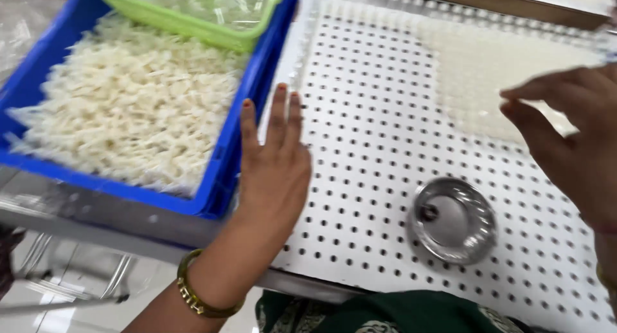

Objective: Assembling small plastic components into containers at a manufacturing station.

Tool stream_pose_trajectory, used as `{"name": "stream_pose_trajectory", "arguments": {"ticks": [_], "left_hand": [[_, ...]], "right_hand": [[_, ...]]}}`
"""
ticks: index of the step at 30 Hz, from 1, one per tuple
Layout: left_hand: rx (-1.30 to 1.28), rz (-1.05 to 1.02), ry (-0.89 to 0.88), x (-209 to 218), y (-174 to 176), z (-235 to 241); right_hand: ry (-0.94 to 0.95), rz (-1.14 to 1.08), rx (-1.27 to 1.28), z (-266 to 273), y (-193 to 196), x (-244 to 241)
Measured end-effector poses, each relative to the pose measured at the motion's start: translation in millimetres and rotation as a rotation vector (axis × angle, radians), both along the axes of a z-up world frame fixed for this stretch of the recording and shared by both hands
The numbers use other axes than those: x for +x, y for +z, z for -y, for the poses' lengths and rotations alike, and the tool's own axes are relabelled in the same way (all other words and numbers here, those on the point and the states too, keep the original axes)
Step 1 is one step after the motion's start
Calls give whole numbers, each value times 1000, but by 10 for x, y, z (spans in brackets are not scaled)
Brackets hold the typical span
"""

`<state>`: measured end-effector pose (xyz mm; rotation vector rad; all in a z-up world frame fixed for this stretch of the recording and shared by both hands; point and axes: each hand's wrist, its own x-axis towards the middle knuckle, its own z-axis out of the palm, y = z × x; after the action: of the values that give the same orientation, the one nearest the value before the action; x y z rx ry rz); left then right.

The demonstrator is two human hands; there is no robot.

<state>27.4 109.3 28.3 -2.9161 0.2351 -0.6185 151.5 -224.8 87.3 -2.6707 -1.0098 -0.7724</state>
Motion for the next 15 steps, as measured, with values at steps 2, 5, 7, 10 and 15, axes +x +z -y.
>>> {"name": "stream_pose_trajectory", "arguments": {"ticks": [2,5,7,10,15], "left_hand": [[313,-145,147,128,-171,112],[254,-146,52,154,-120,159],[251,-185,27,139,2,252],[227,-214,-8,71,115,371],[-84,-55,-188,-113,9,574]], "right_hand": [[-92,-90,35,249,193,-193],[-274,-140,92,866,259,-258],[-397,-181,74,1332,136,-272],[-508,-244,-37,1771,-145,-249],[-427,-233,-243,1759,-593,-109]]}}
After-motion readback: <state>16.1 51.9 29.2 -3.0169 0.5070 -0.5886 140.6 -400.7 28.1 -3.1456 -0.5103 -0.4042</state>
